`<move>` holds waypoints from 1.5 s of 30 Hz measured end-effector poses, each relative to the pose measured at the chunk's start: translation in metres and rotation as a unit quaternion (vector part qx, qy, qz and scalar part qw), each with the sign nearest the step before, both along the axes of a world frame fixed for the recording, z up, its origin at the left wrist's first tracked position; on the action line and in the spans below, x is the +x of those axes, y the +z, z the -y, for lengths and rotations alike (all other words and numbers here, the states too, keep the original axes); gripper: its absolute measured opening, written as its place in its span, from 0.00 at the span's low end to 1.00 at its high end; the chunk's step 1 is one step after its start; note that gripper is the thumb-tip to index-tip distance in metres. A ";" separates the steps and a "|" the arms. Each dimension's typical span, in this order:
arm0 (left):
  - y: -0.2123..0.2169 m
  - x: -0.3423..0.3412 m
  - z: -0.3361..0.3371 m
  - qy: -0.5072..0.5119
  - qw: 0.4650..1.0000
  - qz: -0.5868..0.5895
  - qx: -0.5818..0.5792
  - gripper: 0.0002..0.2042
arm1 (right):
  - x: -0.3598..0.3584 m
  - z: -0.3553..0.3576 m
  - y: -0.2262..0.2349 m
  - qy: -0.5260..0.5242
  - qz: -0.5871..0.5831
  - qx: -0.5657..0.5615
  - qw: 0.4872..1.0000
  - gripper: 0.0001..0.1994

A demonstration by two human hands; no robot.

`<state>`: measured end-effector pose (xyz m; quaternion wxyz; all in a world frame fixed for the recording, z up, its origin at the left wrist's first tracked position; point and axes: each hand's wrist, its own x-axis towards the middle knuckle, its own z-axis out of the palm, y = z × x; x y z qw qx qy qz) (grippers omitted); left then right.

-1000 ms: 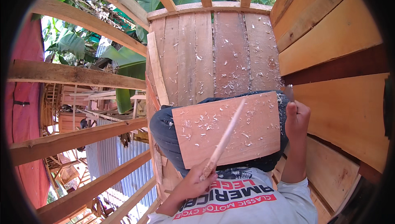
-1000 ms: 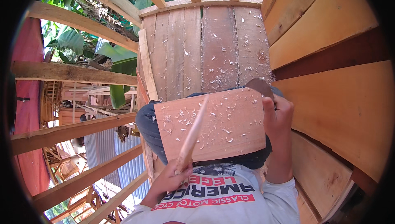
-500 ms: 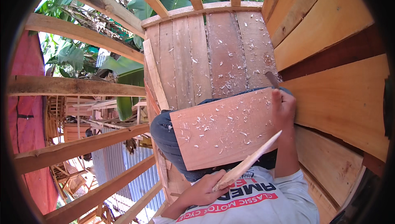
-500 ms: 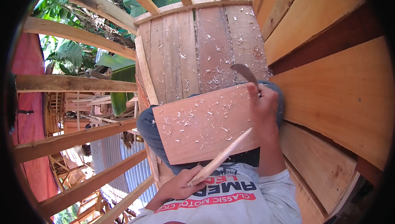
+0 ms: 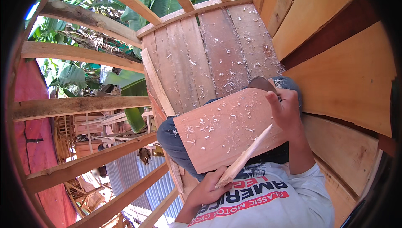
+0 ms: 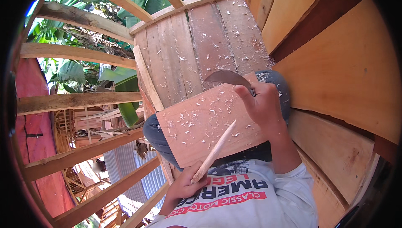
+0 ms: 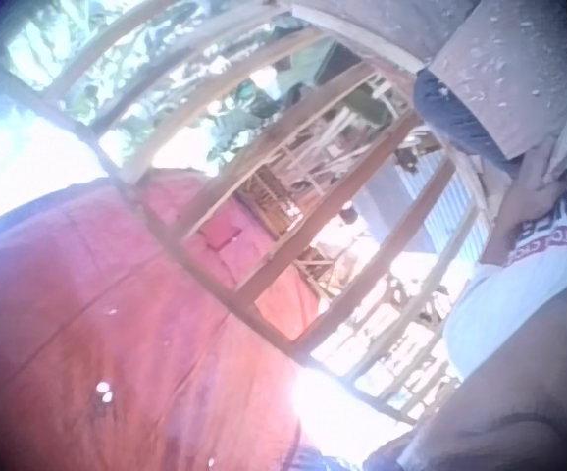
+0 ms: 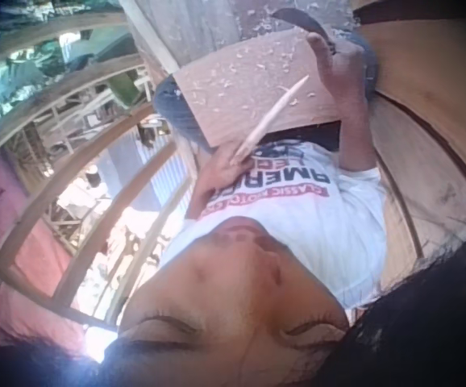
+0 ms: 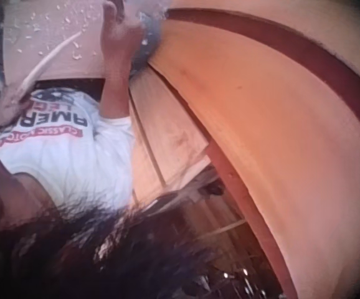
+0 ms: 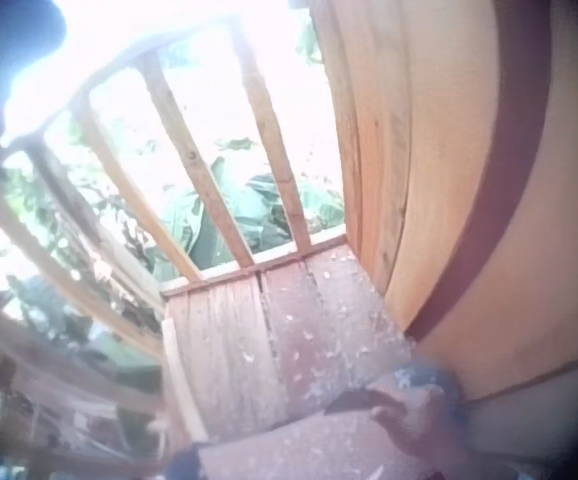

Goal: The person sits cross-legged on a wooden platform and uses a curved knife to carve a long, tapered piece of wood. They hold the wood in their left hand and shave off thin layers with the knife in their right hand, creating wood shavings that accumulate on a board placed on their lap.

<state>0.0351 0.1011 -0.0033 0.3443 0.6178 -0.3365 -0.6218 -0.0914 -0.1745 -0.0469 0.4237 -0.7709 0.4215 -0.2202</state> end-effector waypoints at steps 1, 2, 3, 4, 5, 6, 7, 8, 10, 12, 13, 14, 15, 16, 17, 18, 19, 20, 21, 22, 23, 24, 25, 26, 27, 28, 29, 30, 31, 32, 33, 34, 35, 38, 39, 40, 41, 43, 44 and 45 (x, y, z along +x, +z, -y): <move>-0.002 0.001 -0.004 0.042 0.998 0.001 0.048 0.09 | -0.002 0.001 0.005 0.018 0.013 -0.005 1.000 0.32; -0.007 0.005 -0.009 0.075 0.996 -0.021 0.041 0.09 | -0.005 -0.001 0.012 0.036 0.026 -0.010 0.999 0.32; -0.013 0.009 -0.015 0.107 0.993 -0.045 0.034 0.08 | -0.006 -0.004 0.016 0.055 0.039 -0.015 0.998 0.32; -0.016 0.010 -0.017 0.136 0.988 -0.072 0.027 0.08 | -0.007 -0.013 0.018 0.083 0.052 -0.045 0.994 0.31; -0.012 0.010 -0.009 0.115 0.992 -0.056 -0.002 0.06 | -0.002 -0.026 0.019 0.110 0.064 -0.075 0.989 0.31; -0.010 0.009 -0.005 0.104 0.994 -0.043 -0.002 0.06 | 0.002 -0.036 0.021 0.136 0.075 -0.106 0.982 0.31; -0.009 0.007 -0.005 0.096 0.995 -0.029 0.001 0.06 | 0.006 -0.043 0.021 0.135 0.085 -0.086 0.983 0.31; -0.009 0.006 -0.004 0.086 0.996 -0.014 0.004 0.06 | 0.006 -0.040 0.021 0.106 0.065 -0.084 0.989 0.31; -0.010 -0.004 -0.005 0.089 0.996 -0.026 -0.005 0.06 | 0.006 -0.027 0.024 0.049 0.028 -0.078 0.995 0.31; -0.005 -0.005 -0.007 0.107 0.994 -0.007 0.011 0.06 | -0.006 -0.009 0.021 0.020 0.011 -0.071 0.997 0.31; -0.001 -0.004 -0.004 0.125 0.992 0.017 0.029 0.06 | -0.010 -0.003 0.022 0.006 0.004 -0.069 0.998 0.31; 0.002 -0.004 -0.003 0.142 0.988 0.042 0.047 0.06 | -0.009 -0.006 0.023 0.030 0.017 -0.067 0.997 0.31; -0.013 0.001 -0.012 0.142 0.984 0.097 -0.035 0.07 | -0.008 -0.012 0.026 0.053 0.029 -0.065 0.996 0.31; -0.011 0.005 -0.009 0.138 0.980 0.135 -0.038 0.07 | -0.009 -0.019 0.030 0.074 0.038 -0.064 0.995 0.31; -0.008 0.009 -0.004 0.135 0.975 0.173 -0.042 0.07 | -0.005 -0.027 0.038 0.106 0.021 -0.075 0.991 0.30; -0.007 0.011 -0.001 0.132 0.968 0.210 -0.046 0.08 | -0.003 -0.035 0.038 0.117 0.022 -0.088 0.989 0.29; -0.007 0.011 0.000 0.136 0.965 0.225 -0.021 0.09 | 0.001 -0.042 0.036 0.128 0.025 -0.100 0.986 0.29; -0.006 0.010 0.001 0.138 0.961 0.238 -0.021 0.09 | 0.003 -0.045 0.036 0.138 0.029 -0.112 0.984 0.29; -0.003 0.007 0.004 0.139 0.958 0.250 -0.020 0.10 | 0.001 -0.045 0.042 0.157 0.004 -0.066 0.985 0.27; 0.000 0.005 0.004 0.140 0.955 0.263 -0.018 0.11 | 0.003 -0.044 0.042 0.136 0.015 -0.083 0.987 0.27; 0.005 0.005 0.004 0.130 0.955 0.266 -0.010 0.11 | 0.006 -0.041 0.042 0.115 0.025 -0.099 0.988 0.28; 0.010 0.004 0.004 0.121 0.956 0.269 -0.003 0.12 | 0.008 -0.037 0.041 0.094 0.035 -0.116 0.988 0.28; 0.012 0.003 0.002 0.116 0.955 0.272 0.004 0.12 | 0.008 -0.028 0.040 0.072 -0.007 -0.120 0.990 0.28; 0.012 0.003 0.001 0.110 0.953 0.281 -0.005 0.12 | 0.002 -0.016 0.039 0.047 -0.049 -0.125 0.990 0.28; 0.011 0.003 0.000 0.105 0.951 0.289 -0.014 0.11 | -0.001 -0.009 0.039 0.023 -0.091 -0.129 0.987 0.27; 0.010 0.003 0.000 0.101 0.949 0.299 -0.023 0.11 | -0.001 -0.009 0.041 0.025 -0.055 -0.126 0.990 0.28; 0.009 0.004 -0.001 0.103 0.943 0.316 -0.018 0.11 | -0.002 -0.010 0.043 0.027 -0.020 -0.123 0.992 0.28; 0.009 0.007 -0.002 0.106 0.937 0.333 -0.014 0.12 | -0.004 -0.013 0.047 0.029 0.016 -0.119 0.992 0.28; 0.009 0.008 -0.002 0.106 0.931 0.348 -0.007 0.12 | -0.001 -0.023 0.056 0.062 -0.008 -0.109 0.992 0.28; 0.010 0.008 0.000 0.103 0.929 0.356 -0.013 0.12 | 0.000 -0.030 0.056 0.080 -0.016 -0.126 0.989 0.28; 0.014 0.008 0.003 0.099 0.926 0.364 -0.020 0.12 | 0.001 -0.036 0.053 0.098 -0.024 -0.143 0.984 0.29; 0.015 0.008 0.004 0.100 0.922 0.373 -0.024 0.12 | 0.003 -0.040 0.051 0.121 -0.031 -0.159 0.979 0.29; 0.013 0.010 0.002 0.085 0.922 0.376 -0.031 0.14 | 0.005 -0.036 0.052 0.084 -0.025 -0.166 0.982 0.29; 0.012 0.020 -0.006 0.048 0.924 0.376 -0.043 0.17 | -0.003 -0.006 0.034 -0.026 -0.074 -0.155 0.985 0.29; 0.015 0.023 -0.005 0.040 0.927 0.370 -0.042 0.17 | -0.009 -0.003 0.039 -0.032 -0.068 -0.125 0.989 0.29; 0.016 0.025 -0.002 0.030 0.929 0.367 -0.042 0.17 | -0.008 -0.008 0.043 -0.007 -0.037 -0.124 0.992 0.29; 0.017 0.026 0.000 0.044 0.935 0.351 -0.039 0.14 | -0.008 -0.018 0.049 0.019 -0.010 -0.123 0.992 0.29; 0.017 0.026 0.004 0.068 0.947 0.313 -0.035 0.10 | -0.006 -0.040 0.054 0.107 -0.008 -0.140 0.984 0.27; 0.018 0.025 0.007 0.064 0.951 0.301 -0.028 0.10 | -0.002 -0.043 0.055 0.116 -0.030 -0.146 0.982 0.27; 0.019 0.025 0.009 0.060 0.955 0.288 -0.021 0.09 | 0.003 -0.045 0.056 0.126 -0.053 -0.152 0.979 0.26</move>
